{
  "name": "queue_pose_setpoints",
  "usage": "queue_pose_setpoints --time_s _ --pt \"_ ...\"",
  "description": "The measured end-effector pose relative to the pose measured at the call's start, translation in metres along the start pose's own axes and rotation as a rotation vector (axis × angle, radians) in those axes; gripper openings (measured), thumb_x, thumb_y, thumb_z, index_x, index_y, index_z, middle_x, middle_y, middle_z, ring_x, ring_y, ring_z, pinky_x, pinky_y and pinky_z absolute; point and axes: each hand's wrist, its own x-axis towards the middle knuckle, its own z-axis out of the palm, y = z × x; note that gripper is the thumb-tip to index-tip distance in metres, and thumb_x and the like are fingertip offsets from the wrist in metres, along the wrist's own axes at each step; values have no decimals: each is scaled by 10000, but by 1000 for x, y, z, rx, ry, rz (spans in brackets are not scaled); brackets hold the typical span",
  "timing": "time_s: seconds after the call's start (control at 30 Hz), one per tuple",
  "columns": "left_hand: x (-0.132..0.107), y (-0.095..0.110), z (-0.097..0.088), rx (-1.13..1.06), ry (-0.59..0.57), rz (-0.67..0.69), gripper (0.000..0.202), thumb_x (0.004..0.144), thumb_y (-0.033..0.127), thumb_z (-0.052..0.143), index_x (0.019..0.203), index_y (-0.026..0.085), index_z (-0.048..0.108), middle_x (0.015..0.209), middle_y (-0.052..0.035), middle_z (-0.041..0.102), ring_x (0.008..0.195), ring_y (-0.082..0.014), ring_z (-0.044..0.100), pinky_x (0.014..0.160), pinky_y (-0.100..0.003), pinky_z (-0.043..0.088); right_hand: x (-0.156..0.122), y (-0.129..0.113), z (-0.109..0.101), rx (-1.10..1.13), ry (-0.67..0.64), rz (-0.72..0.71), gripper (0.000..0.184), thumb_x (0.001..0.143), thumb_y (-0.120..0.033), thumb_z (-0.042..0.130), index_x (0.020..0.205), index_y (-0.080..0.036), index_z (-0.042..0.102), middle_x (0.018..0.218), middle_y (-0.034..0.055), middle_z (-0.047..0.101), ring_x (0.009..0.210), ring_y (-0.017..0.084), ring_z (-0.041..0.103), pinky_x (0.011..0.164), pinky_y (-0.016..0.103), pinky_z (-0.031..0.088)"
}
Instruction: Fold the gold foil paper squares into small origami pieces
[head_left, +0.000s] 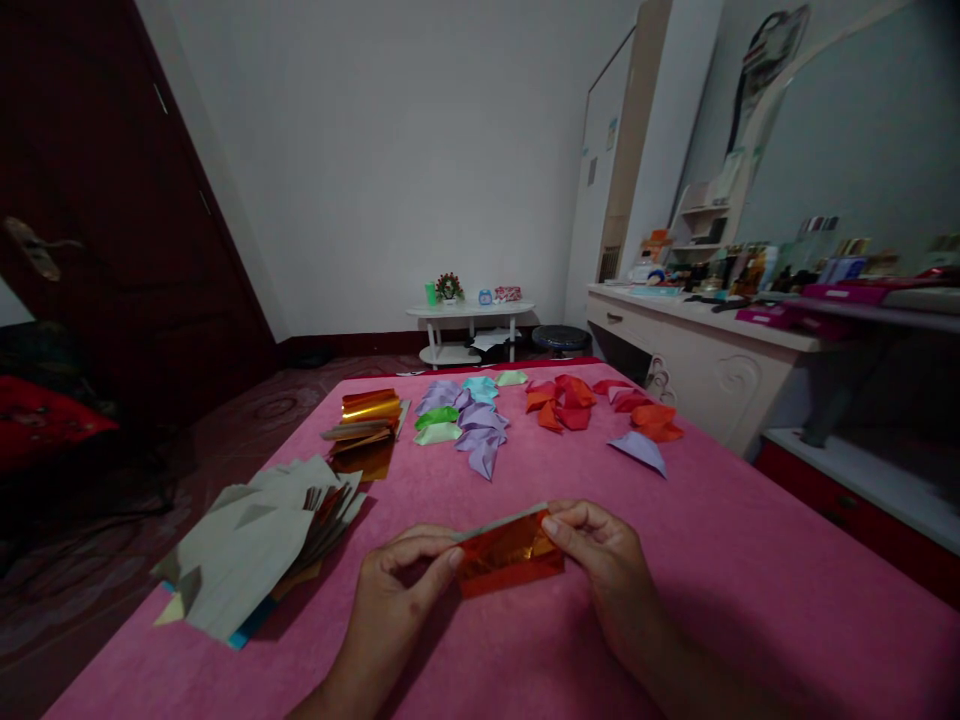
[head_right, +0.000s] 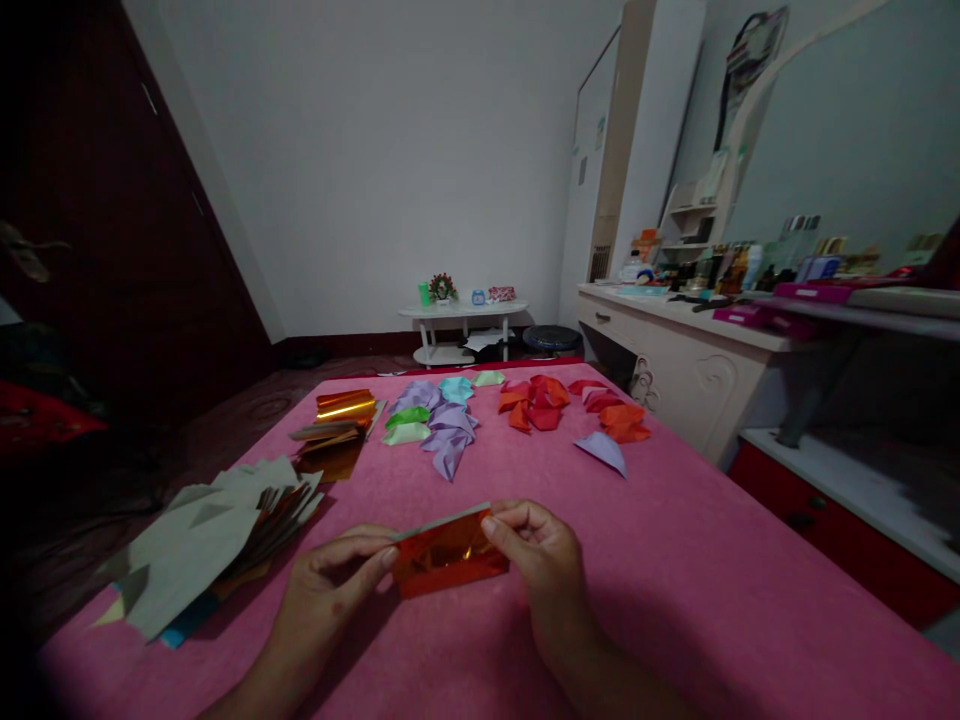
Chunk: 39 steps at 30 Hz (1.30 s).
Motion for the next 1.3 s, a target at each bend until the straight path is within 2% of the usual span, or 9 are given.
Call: queue_pose_setpoints --time_s 0.33,0.57,0.83,1.3 --pt "0 -1 1 -14 20 -80 110 691 263 709 631 175 737 679 -49 714 659 -158 658 643 -213 531 -4 0 3 38 7 29 253 602 -349 812 609 -160 643 707 22 657 631 131 574 600 239 458" --pt "-1 1 0 -11 18 -107 111 691 272 713 663 168 741 713 -55 725 673 -167 662 647 -217 531 -8 -7 7 15 21 82 283 586 -365 820 629 -148 644 630 27 641 583 130 561 557 230 449" --pt "-3 0 0 -84 -16 -132 139 699 264 707 621 149 715 696 -56 718 654 -155 643 634 -215 510 -8 -5 6 -43 65 15 274 575 -347 817 588 -152 625 710 37 655 607 130 568 556 228 458" --pt "-3 -1 3 -100 29 -192 175 678 263 710 582 131 646 602 -41 677 549 -124 588 536 -204 462 -9 -4 8 -102 90 -27 248 589 -327 809 582 -152 633 732 48 654 618 138 579 554 234 481"
